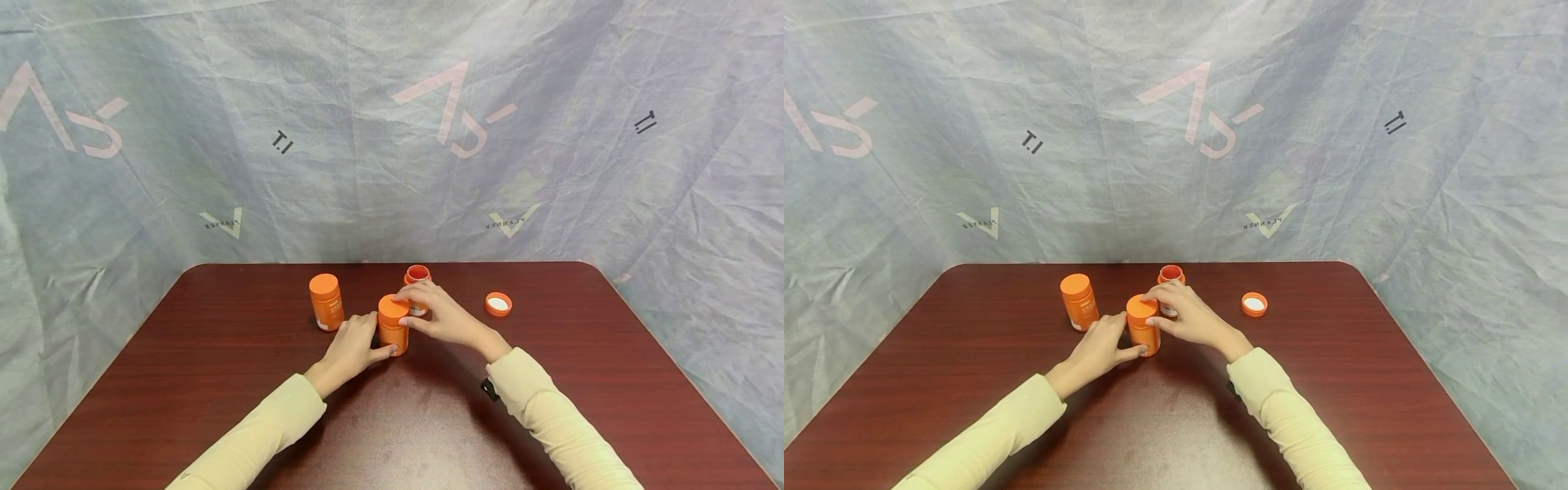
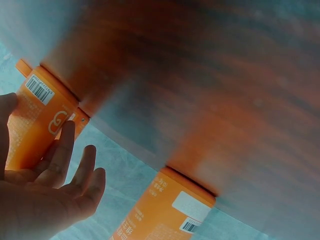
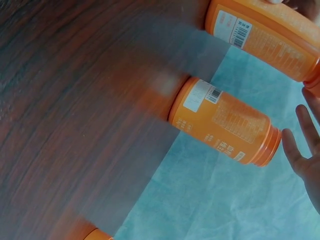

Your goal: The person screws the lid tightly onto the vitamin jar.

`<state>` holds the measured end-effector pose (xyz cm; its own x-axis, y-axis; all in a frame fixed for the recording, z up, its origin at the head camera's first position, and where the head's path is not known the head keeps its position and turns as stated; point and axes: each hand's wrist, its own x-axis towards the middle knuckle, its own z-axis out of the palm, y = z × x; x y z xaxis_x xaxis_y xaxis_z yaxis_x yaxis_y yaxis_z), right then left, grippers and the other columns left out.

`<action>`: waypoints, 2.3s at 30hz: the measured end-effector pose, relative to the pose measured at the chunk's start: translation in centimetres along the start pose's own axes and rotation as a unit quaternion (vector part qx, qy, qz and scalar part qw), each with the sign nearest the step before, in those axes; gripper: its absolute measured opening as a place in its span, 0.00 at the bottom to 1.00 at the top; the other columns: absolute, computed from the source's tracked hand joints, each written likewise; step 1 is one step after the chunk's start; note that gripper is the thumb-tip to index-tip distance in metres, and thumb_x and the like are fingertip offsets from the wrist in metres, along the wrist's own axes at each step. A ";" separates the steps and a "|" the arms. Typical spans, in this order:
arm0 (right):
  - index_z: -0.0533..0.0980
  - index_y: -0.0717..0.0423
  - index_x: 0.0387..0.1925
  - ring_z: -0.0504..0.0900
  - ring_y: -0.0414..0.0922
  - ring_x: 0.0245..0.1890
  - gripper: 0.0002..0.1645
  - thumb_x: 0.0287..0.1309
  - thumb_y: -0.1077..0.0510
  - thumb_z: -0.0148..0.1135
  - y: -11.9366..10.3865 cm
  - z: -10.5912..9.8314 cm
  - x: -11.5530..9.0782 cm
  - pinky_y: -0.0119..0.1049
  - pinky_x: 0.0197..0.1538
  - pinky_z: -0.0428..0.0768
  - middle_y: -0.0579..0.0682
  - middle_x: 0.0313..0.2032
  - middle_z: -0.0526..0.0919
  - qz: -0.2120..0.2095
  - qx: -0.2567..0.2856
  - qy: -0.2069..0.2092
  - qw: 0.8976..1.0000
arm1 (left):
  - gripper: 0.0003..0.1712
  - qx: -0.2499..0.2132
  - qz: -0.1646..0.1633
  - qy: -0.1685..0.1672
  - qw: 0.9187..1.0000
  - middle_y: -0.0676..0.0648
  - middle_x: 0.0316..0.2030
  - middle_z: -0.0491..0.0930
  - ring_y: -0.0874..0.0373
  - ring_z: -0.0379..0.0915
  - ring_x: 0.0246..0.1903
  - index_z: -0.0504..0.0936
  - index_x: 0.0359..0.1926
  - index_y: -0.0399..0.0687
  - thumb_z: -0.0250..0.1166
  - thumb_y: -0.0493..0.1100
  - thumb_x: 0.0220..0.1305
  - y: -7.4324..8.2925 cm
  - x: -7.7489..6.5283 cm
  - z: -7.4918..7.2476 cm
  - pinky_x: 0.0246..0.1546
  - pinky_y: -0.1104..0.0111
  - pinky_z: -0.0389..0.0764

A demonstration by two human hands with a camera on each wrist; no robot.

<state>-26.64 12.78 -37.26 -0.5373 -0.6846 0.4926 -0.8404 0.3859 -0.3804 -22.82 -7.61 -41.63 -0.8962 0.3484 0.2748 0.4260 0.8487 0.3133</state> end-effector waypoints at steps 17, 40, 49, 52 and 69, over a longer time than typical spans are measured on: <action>0.71 0.52 0.57 0.65 0.50 0.61 0.26 0.55 0.57 0.62 0.1 -0.5 -0.1 0.55 0.63 0.55 0.52 0.56 0.74 -0.002 0.012 -0.040 0.999 | 0.30 0.002 0.004 -0.002 1.000 0.47 0.34 0.79 0.48 0.74 0.38 0.73 0.45 0.44 0.66 0.61 0.50 0.0 -0.1 -0.1 0.41 0.55 0.72; 0.71 0.52 0.56 0.65 0.50 0.61 0.26 0.55 0.56 0.61 0.5 -0.3 -0.1 0.55 0.64 0.54 0.51 0.55 0.74 -0.011 0.019 -0.035 0.999 | 0.30 -0.001 0.004 -0.002 1.000 0.48 0.34 0.79 0.49 0.74 0.37 0.74 0.45 0.45 0.66 0.60 0.49 0.0 0.0 0.0 0.42 0.55 0.72; 0.72 0.50 0.56 0.66 0.50 0.61 0.22 0.57 0.59 0.58 0.4 -0.4 0.0 0.49 0.63 0.59 0.49 0.55 0.75 -0.005 0.028 -0.051 0.998 | 0.29 0.005 0.002 -0.005 1.000 0.48 0.33 0.79 0.49 0.74 0.37 0.74 0.44 0.44 0.66 0.61 0.50 0.0 0.0 -0.1 0.41 0.55 0.72; 0.74 0.49 0.53 0.68 0.45 0.57 0.21 0.55 0.56 0.61 0.2 -0.4 0.1 0.47 0.60 0.63 0.47 0.52 0.76 0.001 0.017 -0.037 0.999 | 0.30 0.002 0.001 -0.006 1.000 0.48 0.34 0.79 0.49 0.74 0.37 0.74 0.45 0.44 0.66 0.61 0.50 0.0 0.0 0.0 0.41 0.55 0.72; 0.72 0.52 0.56 0.65 0.49 0.61 0.26 0.53 0.56 0.63 0.2 -0.6 0.0 0.58 0.65 0.50 0.51 0.55 0.74 -0.007 0.010 -0.036 0.999 | 0.30 0.002 0.000 -0.004 1.000 0.48 0.33 0.79 0.49 0.74 0.38 0.74 0.44 0.44 0.66 0.61 0.49 -0.1 0.0 0.1 0.42 0.55 0.71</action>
<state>-26.89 13.23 -36.84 -0.5179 -0.7330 0.4410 -0.8462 0.3635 -0.3896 -22.90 -7.63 -41.77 -0.8973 0.3515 0.2671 0.4254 0.8501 0.3104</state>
